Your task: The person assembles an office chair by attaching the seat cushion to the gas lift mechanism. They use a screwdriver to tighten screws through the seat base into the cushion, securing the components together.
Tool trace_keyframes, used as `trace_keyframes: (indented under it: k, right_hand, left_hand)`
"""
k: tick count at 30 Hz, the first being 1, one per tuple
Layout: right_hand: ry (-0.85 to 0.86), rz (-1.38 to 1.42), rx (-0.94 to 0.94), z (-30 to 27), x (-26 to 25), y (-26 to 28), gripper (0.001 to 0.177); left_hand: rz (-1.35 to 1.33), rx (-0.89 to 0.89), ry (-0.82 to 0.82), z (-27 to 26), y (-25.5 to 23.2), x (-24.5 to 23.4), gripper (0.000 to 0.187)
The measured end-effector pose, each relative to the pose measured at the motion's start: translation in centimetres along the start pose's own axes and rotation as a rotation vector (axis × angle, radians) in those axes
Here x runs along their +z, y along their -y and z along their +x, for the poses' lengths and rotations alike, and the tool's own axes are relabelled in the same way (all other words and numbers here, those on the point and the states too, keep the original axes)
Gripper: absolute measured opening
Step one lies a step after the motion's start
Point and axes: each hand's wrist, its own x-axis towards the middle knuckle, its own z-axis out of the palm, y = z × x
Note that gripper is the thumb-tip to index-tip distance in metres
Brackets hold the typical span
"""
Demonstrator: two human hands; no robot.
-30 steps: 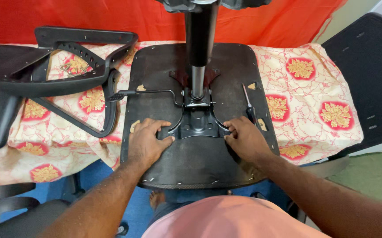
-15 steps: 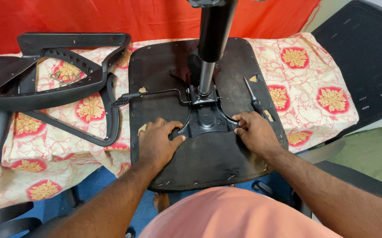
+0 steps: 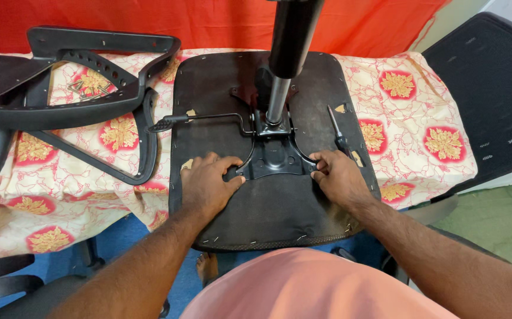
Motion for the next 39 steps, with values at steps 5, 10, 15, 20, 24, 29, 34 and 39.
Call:
trace_keyframes:
  k: [5,10,15,20,24,29,34,39]
  right_hand:
    - [0.079,0.077,0.067,0.1,-0.7,0.1,0.042]
    - [0.050,0.090,0.094,-0.5,-0.8,0.5,0.038]
    - [0.039,0.062,0.078,-0.6,-0.9,1.0,0.033]
    - [0.084,0.011,0.098,-0.7,-1.1,1.3,0.033]
    - [0.096,-0.009,0.107,-0.7,-1.3,1.5,0.036]
    - [0.112,0.005,0.098,-0.8,-1.5,1.7,0.036]
    - [0.058,0.065,0.099,-1.0,-1.2,1.6,0.035]
    - [0.030,0.086,0.092,-0.9,-0.9,1.2,0.034]
  left_hand:
    - [-0.019,-0.002,-0.016,0.1,0.1,0.1,0.042]
    - [-0.045,0.016,-0.061,-0.2,0.3,0.4,0.040]
    - [-0.050,0.020,-0.073,-0.2,0.6,0.7,0.039]
    - [-0.041,-0.001,-0.025,0.0,0.6,0.5,0.039]
    - [-0.047,-0.017,-0.016,0.0,0.6,0.6,0.038]
    - [-0.054,0.007,-0.050,0.2,0.9,0.6,0.039]
    - [-0.062,-0.003,-0.053,0.3,0.9,0.7,0.039]
    - [-0.069,-0.010,-0.057,0.1,0.8,0.7,0.039]
